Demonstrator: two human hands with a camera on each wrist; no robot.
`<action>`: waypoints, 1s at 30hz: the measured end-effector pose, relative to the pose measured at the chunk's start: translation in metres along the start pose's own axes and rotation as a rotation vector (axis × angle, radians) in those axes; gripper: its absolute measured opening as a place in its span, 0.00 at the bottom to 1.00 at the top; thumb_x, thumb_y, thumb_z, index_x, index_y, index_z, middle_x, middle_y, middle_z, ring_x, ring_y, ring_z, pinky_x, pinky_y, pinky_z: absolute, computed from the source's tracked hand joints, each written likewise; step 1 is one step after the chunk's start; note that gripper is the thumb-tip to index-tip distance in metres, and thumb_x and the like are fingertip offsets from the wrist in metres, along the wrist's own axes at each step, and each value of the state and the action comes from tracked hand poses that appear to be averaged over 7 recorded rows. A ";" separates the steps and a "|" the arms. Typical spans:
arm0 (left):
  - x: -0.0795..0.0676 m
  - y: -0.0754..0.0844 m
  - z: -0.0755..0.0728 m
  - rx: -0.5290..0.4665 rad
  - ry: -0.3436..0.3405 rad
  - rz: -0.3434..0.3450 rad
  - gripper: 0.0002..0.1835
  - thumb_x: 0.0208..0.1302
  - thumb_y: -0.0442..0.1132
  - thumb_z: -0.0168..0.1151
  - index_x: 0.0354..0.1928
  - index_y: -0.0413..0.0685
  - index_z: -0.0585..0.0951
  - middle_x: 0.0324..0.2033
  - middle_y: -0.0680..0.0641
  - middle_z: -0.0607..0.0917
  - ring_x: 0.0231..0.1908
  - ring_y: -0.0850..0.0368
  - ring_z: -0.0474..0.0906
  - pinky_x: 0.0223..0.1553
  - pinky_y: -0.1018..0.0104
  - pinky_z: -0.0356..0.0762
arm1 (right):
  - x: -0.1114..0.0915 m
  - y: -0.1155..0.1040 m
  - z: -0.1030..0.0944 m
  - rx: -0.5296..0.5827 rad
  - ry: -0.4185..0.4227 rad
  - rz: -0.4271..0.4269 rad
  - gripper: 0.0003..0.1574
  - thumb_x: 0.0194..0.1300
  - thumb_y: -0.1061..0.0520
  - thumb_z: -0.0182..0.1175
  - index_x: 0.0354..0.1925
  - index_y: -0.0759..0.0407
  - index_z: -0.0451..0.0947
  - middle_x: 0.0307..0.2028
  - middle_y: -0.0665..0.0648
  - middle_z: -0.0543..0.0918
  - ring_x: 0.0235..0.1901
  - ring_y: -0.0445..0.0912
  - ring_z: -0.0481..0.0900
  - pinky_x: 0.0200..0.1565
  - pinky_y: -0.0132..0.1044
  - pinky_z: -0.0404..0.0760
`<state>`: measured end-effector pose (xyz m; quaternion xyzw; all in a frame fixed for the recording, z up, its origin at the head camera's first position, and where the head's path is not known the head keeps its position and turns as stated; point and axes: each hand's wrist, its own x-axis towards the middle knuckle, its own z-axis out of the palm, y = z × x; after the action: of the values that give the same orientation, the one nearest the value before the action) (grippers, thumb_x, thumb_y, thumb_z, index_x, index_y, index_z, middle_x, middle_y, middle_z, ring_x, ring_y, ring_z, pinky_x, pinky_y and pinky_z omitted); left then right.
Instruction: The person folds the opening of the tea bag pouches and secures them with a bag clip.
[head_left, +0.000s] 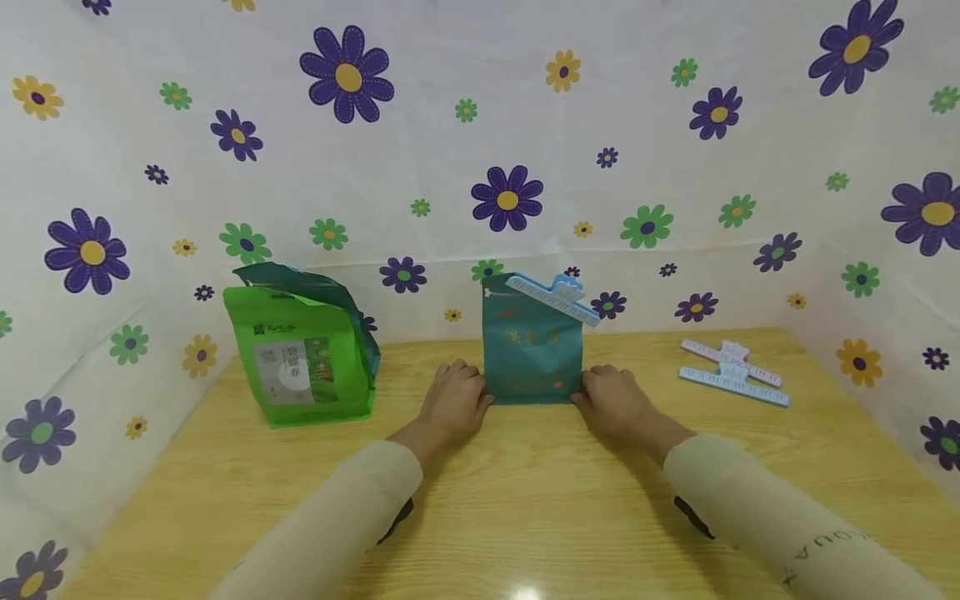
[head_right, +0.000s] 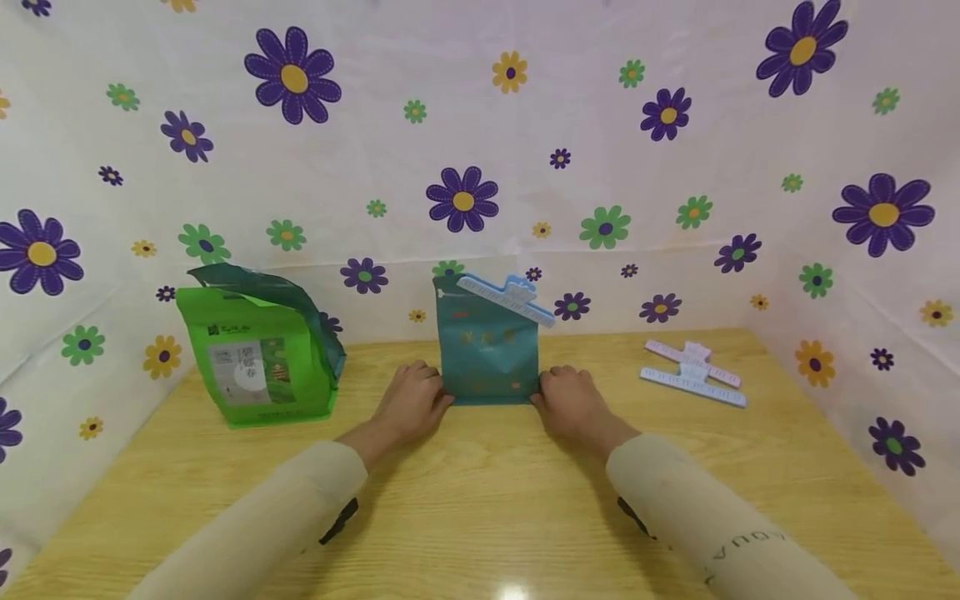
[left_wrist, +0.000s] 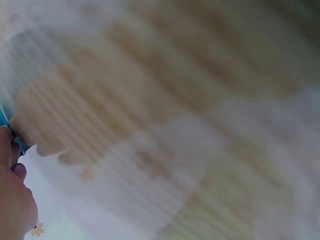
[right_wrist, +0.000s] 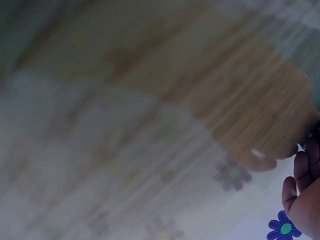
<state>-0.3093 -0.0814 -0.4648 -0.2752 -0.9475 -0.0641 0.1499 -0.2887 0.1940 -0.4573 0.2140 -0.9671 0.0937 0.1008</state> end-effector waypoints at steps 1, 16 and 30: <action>0.000 -0.001 0.000 0.002 0.001 -0.001 0.10 0.69 0.44 0.63 0.34 0.47 0.84 0.36 0.49 0.85 0.40 0.51 0.74 0.41 0.59 0.66 | 0.000 -0.001 0.000 -0.005 0.000 0.002 0.11 0.70 0.54 0.60 0.34 0.61 0.78 0.28 0.55 0.79 0.33 0.52 0.79 0.39 0.51 0.76; 0.005 -0.004 0.003 -0.020 0.002 -0.008 0.11 0.67 0.45 0.65 0.30 0.47 0.83 0.32 0.49 0.84 0.37 0.51 0.74 0.40 0.58 0.67 | 0.004 -0.002 0.003 -0.092 -0.009 0.021 0.15 0.72 0.52 0.60 0.41 0.64 0.79 0.35 0.58 0.82 0.40 0.53 0.79 0.43 0.50 0.75; 0.013 -0.010 0.009 -0.044 0.013 -0.007 0.11 0.67 0.44 0.65 0.28 0.47 0.82 0.31 0.49 0.84 0.37 0.50 0.74 0.40 0.58 0.68 | 0.011 0.003 0.005 -0.134 0.004 0.008 0.15 0.72 0.51 0.59 0.42 0.64 0.79 0.36 0.59 0.83 0.41 0.54 0.80 0.43 0.50 0.76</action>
<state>-0.3275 -0.0818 -0.4699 -0.2747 -0.9458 -0.0870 0.1496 -0.3001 0.1908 -0.4603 0.2027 -0.9718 0.0297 0.1166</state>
